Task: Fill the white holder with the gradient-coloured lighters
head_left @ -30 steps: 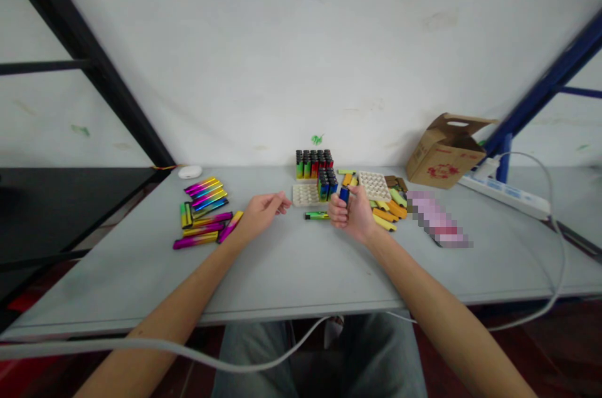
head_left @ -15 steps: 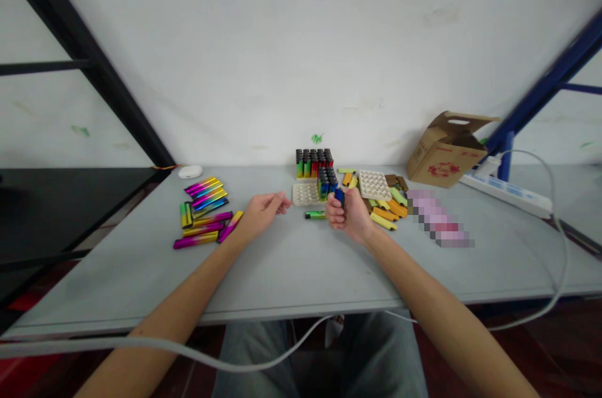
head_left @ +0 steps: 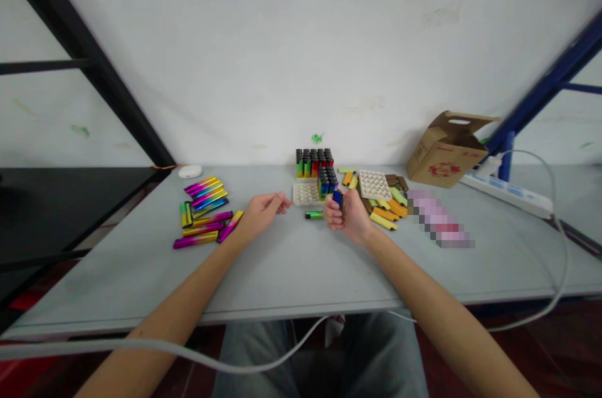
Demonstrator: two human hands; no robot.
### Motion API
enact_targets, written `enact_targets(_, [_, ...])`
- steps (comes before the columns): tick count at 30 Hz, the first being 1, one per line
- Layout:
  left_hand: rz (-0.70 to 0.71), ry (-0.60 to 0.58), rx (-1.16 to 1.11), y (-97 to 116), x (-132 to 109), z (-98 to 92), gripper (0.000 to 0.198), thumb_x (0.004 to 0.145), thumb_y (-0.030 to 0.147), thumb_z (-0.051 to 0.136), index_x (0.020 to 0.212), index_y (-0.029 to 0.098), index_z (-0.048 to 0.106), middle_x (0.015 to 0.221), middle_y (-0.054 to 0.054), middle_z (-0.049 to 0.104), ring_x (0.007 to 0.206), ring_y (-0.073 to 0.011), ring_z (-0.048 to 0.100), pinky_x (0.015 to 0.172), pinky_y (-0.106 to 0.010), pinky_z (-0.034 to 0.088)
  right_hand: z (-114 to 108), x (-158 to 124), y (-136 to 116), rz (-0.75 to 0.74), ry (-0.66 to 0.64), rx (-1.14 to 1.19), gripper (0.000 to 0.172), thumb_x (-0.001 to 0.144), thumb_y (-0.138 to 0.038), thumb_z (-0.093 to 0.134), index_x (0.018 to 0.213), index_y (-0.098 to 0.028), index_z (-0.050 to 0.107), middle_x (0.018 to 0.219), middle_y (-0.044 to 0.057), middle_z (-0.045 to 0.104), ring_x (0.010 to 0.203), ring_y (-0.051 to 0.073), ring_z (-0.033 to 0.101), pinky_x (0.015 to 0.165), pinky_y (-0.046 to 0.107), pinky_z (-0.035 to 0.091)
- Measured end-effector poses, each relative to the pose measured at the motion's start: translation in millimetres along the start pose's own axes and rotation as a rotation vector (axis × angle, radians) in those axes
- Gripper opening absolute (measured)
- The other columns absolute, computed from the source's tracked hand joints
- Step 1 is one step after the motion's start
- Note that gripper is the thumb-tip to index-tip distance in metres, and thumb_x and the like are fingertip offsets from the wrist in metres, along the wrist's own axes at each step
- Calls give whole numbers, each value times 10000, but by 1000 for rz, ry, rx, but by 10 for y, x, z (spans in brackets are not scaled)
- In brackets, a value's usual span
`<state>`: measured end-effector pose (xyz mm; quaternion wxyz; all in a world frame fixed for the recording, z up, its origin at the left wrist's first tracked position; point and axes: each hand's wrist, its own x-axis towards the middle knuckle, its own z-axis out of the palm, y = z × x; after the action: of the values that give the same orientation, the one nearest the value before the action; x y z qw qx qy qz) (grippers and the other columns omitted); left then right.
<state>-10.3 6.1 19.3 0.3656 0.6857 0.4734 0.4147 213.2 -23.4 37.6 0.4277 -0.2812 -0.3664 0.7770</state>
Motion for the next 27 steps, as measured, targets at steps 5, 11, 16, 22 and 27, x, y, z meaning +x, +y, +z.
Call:
enact_targets(5, [12,10,-1,-1,2,6,691,750,778,460,738,132,704,693,-79,704,611,-157,627,635,-280,536,-6,3,12,-6,-16,-16,292,805,-404,315,589,-210,346,514,-75,200,409,79,140,358,174,152])
enact_targets(11, [20,16,5,6,-5,5,703,754,782,446,742,129,704,679,-77,697,616,-160,628,635,-279,532,-22,8,36,-18,-42,-35,293,772,-427,346,575,-210,358,508,-77,201,407,75,132,352,177,144])
enact_targets(16, [20,25,9,12,-3,4,696,760,777,441,724,132,699,657,-74,690,607,-161,626,633,-284,533,-27,12,39,-27,-55,-57,302,758,-445,370,566,-211,364,501,-77,206,403,75,137,351,180,146])
enact_targets(22, [9,44,-15,-5,5,8,680,756,771,459,760,133,694,679,-75,693,605,-159,626,636,-290,538,-24,9,57,-148,30,-38,357,799,-492,356,643,-193,471,534,-42,313,424,94,266,384,188,216])
enact_targets(27, [15,50,-31,-7,-3,14,659,761,759,471,810,138,688,699,-70,691,615,-159,626,642,-296,540,-17,41,64,-285,113,-1,235,768,-376,470,769,-171,583,636,-4,449,537,120,443,479,225,355])
